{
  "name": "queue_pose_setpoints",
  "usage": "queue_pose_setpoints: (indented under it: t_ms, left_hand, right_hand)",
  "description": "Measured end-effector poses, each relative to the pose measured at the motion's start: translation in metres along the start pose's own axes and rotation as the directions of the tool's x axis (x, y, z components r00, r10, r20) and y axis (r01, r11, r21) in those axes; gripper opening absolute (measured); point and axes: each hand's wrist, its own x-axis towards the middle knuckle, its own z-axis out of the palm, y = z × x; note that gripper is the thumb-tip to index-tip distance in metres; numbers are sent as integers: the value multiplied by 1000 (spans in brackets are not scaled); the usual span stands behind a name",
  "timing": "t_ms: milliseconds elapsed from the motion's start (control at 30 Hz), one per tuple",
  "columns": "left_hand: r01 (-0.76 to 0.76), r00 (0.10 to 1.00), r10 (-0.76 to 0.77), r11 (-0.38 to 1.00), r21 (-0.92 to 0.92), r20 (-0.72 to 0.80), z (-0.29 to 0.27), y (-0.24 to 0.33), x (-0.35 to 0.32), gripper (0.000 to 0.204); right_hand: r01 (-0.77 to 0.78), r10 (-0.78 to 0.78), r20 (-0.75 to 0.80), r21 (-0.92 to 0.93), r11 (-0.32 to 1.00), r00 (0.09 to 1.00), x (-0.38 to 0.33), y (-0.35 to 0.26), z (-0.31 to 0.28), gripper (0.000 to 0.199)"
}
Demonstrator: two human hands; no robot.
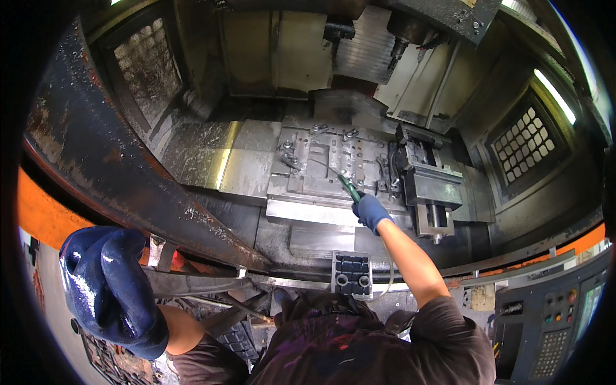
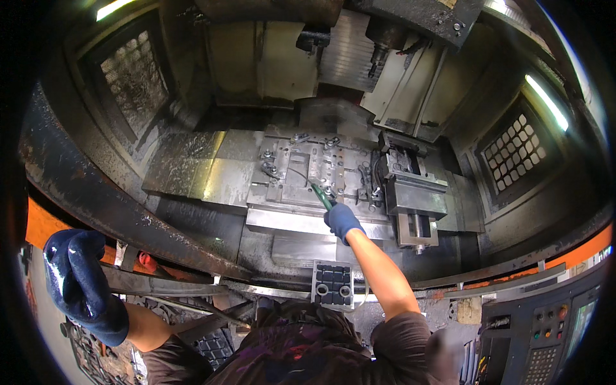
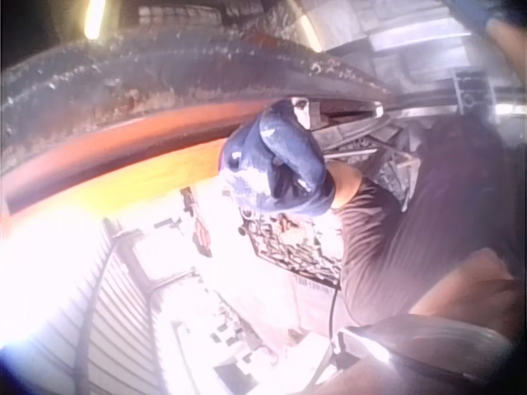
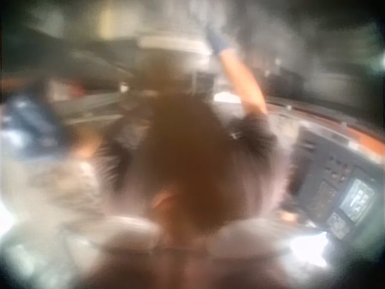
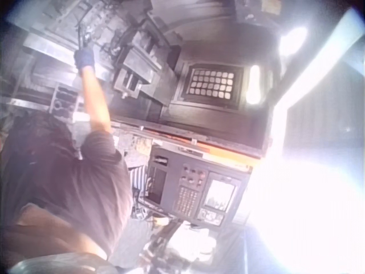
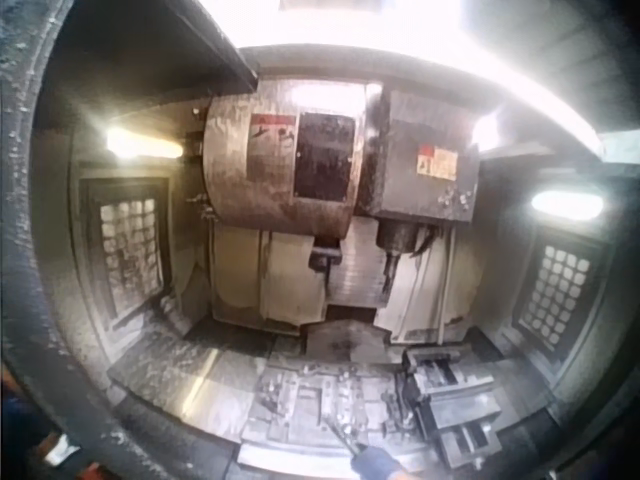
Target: The person cleans debris from a machine bed with a nozzle, places a metal workpiece into the fixture, and secures it with a wrench.
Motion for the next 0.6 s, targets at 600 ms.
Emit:
queue_pose_setpoints:
  t_ms: [600]
  left_hand:
    - [170, 984, -175, 980, 104, 34, -11, -14, -22, 26]
  right_hand:
    - [-318, 205, 388, 252, 914, 898, -126, 77, -40, 26]
